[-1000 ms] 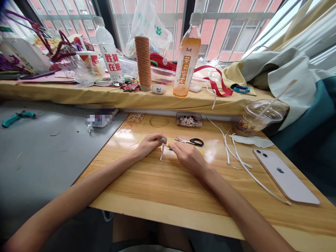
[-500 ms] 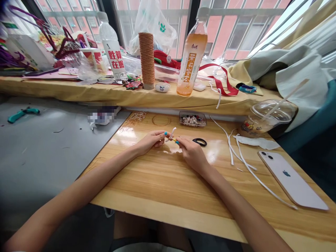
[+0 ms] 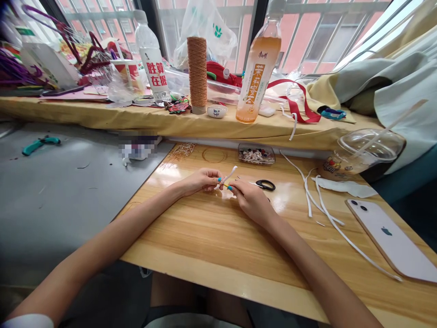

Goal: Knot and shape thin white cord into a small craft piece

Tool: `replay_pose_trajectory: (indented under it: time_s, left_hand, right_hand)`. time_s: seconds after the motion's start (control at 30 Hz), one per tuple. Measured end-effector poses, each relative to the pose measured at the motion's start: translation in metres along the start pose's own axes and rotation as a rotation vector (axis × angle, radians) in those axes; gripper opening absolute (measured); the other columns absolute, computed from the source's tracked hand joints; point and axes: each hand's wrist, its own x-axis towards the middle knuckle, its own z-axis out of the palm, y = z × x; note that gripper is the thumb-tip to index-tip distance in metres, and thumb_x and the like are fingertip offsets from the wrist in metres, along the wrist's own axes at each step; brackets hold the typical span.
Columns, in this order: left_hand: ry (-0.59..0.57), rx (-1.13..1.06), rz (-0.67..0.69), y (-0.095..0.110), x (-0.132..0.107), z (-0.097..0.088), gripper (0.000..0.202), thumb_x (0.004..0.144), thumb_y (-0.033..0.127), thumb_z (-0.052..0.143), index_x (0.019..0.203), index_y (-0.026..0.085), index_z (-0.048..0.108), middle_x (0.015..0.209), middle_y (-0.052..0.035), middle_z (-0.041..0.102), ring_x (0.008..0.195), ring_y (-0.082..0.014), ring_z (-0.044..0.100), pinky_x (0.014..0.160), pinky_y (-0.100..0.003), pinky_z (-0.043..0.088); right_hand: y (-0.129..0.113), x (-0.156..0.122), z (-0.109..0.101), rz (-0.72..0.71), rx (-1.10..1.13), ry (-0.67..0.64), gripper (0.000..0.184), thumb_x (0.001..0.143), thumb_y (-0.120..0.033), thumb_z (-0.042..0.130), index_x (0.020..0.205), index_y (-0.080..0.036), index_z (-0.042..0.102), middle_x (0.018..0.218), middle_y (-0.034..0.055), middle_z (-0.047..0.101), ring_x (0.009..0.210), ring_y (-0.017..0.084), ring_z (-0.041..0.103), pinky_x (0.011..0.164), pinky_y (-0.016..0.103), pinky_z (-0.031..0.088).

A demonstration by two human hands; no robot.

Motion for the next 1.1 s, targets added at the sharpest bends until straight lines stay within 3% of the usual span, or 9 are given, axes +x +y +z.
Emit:
replay_pose_trajectory:
  time_s: [0.33,0.47,0.57,0.63,0.7,0.77,0.83,0.93,1.1]
  left_hand:
    - [0.006,0.053,0.011,-0.001,-0.001,-0.005,0.029,0.067,0.038,0.057,0.071,0.011,0.047,0.069,-0.0013,0.052,0.042,-0.0028,0.037,0.035,-0.015,0.024]
    - [0.064,0.032,0.043,-0.004,-0.004,-0.014,0.031,0.067,0.04,0.058,0.07,0.013,0.044,0.069,0.0003,0.047,0.044,-0.0031,0.037,0.034,-0.014,0.025]
    - [0.088,0.085,0.061,-0.005,-0.002,-0.011,0.028,0.072,0.04,0.052,0.07,0.014,0.04,0.065,0.0023,0.043,0.042,-0.0031,0.033,0.035,-0.015,0.022]
    - [0.168,0.235,0.124,-0.003,0.0,-0.007,0.021,0.077,0.034,0.044,0.07,0.015,0.039,0.061,0.0033,0.04,0.042,-0.004,0.03,0.037,-0.016,0.023]
    - [0.281,0.496,0.269,0.0,0.0,-0.001,0.014,0.08,0.026,0.04,0.071,0.015,0.041,0.06,0.0028,0.042,0.048,-0.0059,0.035,0.045,-0.017,0.029]
    - [0.397,0.778,0.447,0.002,-0.003,0.003,0.011,0.081,0.02,0.039,0.074,0.015,0.045,0.066,0.0,0.048,0.06,-0.0083,0.042,0.056,-0.019,0.033]
    - [0.452,1.001,0.562,0.001,-0.007,0.005,0.015,0.083,0.02,0.036,0.08,0.015,0.049,0.079,-0.0041,0.052,0.071,-0.0105,0.046,0.063,-0.021,0.034]
    - [0.382,1.258,0.623,-0.004,-0.013,0.006,0.024,0.086,0.023,0.03,0.09,0.017,0.054,0.094,-0.0074,0.051,0.076,-0.0118,0.047,0.061,-0.022,0.032]
    - [0.09,1.512,0.675,0.0,-0.021,0.007,0.03,0.087,0.023,0.028,0.093,0.021,0.057,0.087,-0.0074,0.055,0.074,-0.0136,0.046,0.061,-0.024,0.032]
  right_hand:
    - [0.007,-0.002,-0.014,-0.01,-0.162,-0.051,0.021,0.083,-0.021,0.038,0.087,-0.016,0.058,0.089,0.0102,0.062,0.079,0.02,0.056,0.066,0.031,0.042]
    - [0.019,-0.003,-0.039,0.236,-0.096,0.136,0.024,0.082,-0.034,0.04,0.074,-0.018,0.057,0.068,0.0055,0.058,0.062,0.017,0.052,0.055,0.028,0.039]
    - [0.018,0.0,-0.051,0.526,0.275,0.24,0.036,0.079,-0.048,0.038,0.07,-0.018,0.056,0.058,0.0018,0.052,0.043,0.01,0.04,0.04,0.024,0.029]
    - [0.01,0.002,-0.052,0.688,0.591,0.114,0.046,0.078,-0.055,0.033,0.071,-0.016,0.056,0.056,0.0014,0.052,0.033,0.006,0.027,0.035,0.023,0.021]
    - [0.0,0.002,-0.049,0.766,0.788,-0.103,0.055,0.077,-0.06,0.029,0.073,-0.014,0.059,0.059,0.0048,0.058,0.03,0.003,0.017,0.034,0.024,0.019]
    - [-0.007,0.001,-0.044,0.751,0.884,-0.253,0.059,0.077,-0.061,0.025,0.081,-0.014,0.062,0.072,0.0098,0.064,0.031,0.003,0.014,0.033,0.024,0.019]
    - [-0.012,-0.001,-0.04,0.711,0.924,-0.296,0.057,0.078,-0.058,0.026,0.09,-0.016,0.062,0.088,0.012,0.065,0.033,0.003,0.014,0.033,0.025,0.018]
    - [-0.015,-0.003,-0.037,0.702,0.937,-0.286,0.047,0.078,-0.052,0.036,0.094,-0.016,0.061,0.094,0.0124,0.064,0.035,0.004,0.017,0.034,0.024,0.019]
    - [-0.018,-0.003,-0.038,0.726,0.974,-0.369,0.029,0.07,-0.037,0.056,0.087,-0.015,0.064,0.079,0.0081,0.063,0.036,0.001,0.021,0.035,0.022,0.016]
